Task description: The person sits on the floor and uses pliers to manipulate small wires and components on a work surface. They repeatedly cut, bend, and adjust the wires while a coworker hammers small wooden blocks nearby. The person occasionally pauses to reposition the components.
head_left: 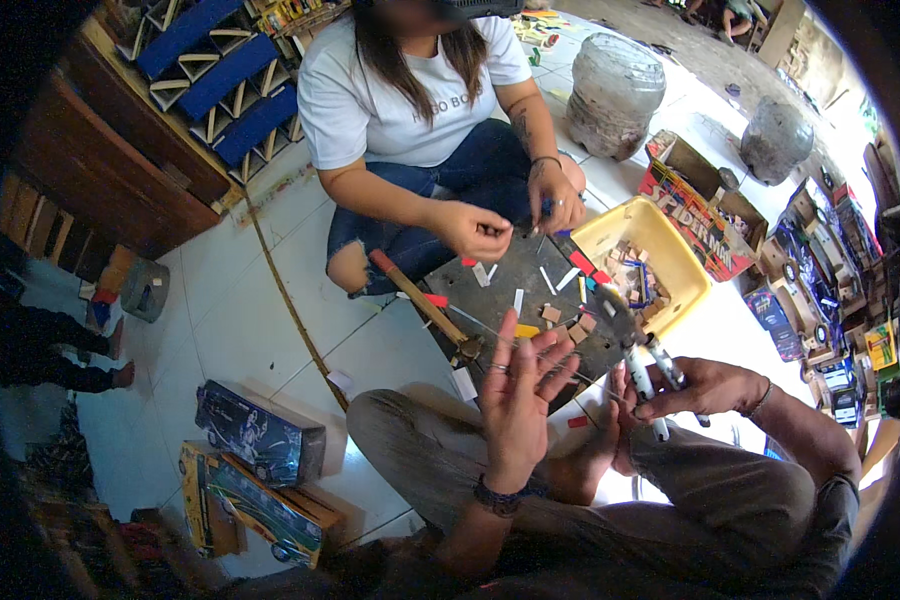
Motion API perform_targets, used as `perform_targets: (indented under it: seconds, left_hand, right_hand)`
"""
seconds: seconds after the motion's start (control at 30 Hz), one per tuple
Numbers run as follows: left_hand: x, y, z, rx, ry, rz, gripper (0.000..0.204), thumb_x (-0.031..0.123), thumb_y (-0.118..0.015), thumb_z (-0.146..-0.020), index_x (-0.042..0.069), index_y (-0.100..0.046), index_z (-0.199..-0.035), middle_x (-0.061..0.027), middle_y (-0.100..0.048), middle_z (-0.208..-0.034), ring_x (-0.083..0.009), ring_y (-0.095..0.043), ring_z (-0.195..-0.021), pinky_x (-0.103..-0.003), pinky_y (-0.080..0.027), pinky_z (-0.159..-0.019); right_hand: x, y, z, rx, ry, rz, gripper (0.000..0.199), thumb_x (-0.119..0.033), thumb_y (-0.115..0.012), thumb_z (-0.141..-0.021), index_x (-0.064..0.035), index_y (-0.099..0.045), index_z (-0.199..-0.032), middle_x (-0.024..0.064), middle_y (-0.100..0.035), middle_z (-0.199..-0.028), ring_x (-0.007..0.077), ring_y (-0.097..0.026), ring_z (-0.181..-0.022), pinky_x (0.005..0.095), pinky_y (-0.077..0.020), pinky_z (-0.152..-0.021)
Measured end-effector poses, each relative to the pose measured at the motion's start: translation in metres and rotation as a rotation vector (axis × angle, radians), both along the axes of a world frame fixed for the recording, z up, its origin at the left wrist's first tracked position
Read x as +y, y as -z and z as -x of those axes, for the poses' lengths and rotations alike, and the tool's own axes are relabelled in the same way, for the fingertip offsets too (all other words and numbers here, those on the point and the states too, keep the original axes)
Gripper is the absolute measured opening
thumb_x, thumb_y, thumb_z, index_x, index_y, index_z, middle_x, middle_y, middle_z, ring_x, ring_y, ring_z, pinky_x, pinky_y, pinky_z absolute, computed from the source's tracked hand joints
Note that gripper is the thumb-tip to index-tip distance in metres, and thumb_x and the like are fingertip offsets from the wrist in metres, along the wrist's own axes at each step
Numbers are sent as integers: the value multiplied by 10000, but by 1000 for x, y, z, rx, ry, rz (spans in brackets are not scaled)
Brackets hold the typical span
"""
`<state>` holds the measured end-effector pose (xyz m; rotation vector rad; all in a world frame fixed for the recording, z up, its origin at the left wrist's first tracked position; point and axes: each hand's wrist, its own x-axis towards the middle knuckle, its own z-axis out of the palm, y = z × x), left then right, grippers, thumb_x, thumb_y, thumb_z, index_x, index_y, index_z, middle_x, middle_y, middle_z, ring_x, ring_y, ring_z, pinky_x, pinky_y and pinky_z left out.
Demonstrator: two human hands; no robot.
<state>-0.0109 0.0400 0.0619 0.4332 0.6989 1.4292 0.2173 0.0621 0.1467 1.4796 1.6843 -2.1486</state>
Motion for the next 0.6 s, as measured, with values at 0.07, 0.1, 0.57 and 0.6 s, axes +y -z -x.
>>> perform_targets:
  seconds: [0.07, 0.1, 0.57, 0.6]
  left_hand:
    - [-11, 6, -11, -114, 68, 63, 493, 226, -443, -1027, 104, -286, -1478, -72, -602, -1100, -185, -629, -992, -386, -544, -926]
    - [-15, 11, -15, -195, 99, 69, 494, 227, -439, -1028, 112, -283, -1482, -61, -607, -1073, -173, -632, -967, -389, -545, -928]
    - [-39, 43, -35, 68, 124, 170, 217, 215, -536, -995, 67, -535, -1154, -112, -627, -961, -100, -545, -620, -273, -492, -602]
    - [-40, 44, -36, 78, 144, 191, 222, 219, -541, -993, 62, -541, -1150, -110, -631, -958, -97, -545, -610, -267, -493, -595]
  right_hand:
    - [-5, 10, -1, 28, -43, -21, 249, -218, -656, -929, -68, -631, -1126, 27, -658, -1011, 107, -570, -971, 292, -458, -878]
    - [-9, 15, -3, -11, -31, 2, 250, -220, -654, -930, -74, -631, -1131, 27, -656, -1016, 106, -566, -971, 291, -456, -879]
    - [-12, 37, 1, -211, 14, -206, 395, -367, -530, -988, -40, -573, -1204, 118, -649, -976, 138, -568, -905, 330, -471, -827]
    - [-13, 42, 4, -158, -2, -238, 398, -361, -521, -991, -29, -548, -1209, 140, -636, -1045, 162, -557, -972, 340, -454, -878]
